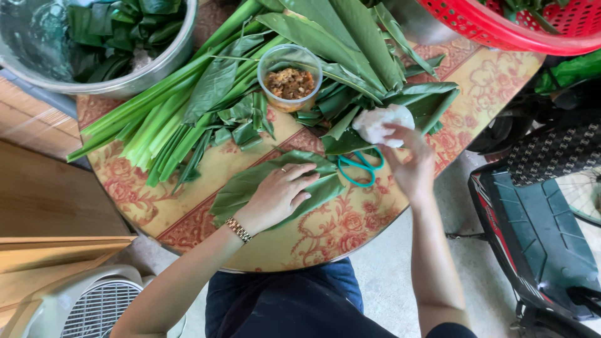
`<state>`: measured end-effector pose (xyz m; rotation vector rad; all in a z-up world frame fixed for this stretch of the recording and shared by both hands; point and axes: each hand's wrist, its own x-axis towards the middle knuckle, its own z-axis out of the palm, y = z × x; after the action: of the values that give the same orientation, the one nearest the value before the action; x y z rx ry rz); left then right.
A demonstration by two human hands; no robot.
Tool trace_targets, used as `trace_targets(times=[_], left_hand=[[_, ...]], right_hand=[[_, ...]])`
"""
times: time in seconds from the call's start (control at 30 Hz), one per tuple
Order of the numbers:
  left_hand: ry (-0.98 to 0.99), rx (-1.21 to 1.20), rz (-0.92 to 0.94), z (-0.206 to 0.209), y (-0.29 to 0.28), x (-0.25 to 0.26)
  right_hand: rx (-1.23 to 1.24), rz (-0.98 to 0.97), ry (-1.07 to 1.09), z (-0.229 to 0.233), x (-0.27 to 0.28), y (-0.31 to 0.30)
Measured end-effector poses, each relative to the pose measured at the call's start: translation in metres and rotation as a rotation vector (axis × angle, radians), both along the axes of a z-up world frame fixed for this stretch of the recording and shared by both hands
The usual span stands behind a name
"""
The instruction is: The person prepares small leaf-wrapped parcels by trimming leaves with shears, placing dough and filling on a leaf, and folding it into a secure shape.
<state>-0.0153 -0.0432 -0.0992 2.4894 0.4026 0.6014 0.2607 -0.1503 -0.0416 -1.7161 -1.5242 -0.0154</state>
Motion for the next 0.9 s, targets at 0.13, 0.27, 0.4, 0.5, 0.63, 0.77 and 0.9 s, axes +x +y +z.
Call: trace_targets(times=[0.13,0.27,0.4,0.5,0.63,0.77,0.9], left_hand=[[-0.019,0.014,0.062,0.020,-0.001,0.011],[-0.174,-0.106,0.051,0.043,0.007,0.031],[-0.210,-0.181,0.064,0.051,0.028,0.080],[-0.129,-0.131,0.135,0.038,0.044,0.129],[0.023,-0.044,0.189,0.008,0.058,0.184],[-0.016,-0.100,0.253,-0.012,0.070,0.204],[-0.058,-0.109,0.205,-0.022,0.077,0.206]], right_hand=[[0.024,0.038,-0.164,0.004,0.034,0.025],[0.043,-0.017,-0.126,-0.010,0.034,0.029],[-0.028,-0.104,-0.005,-0.022,0.008,-0.003],[-0.019,-0.100,-0.054,-0.021,-0.007,-0.009],[0.032,-0.104,-0.126,-0.006,0.019,-0.001],[-0.003,0.019,-0.083,-0.013,0.046,0.023],[0.001,-0.010,-0.133,-0.022,0.052,0.040]])
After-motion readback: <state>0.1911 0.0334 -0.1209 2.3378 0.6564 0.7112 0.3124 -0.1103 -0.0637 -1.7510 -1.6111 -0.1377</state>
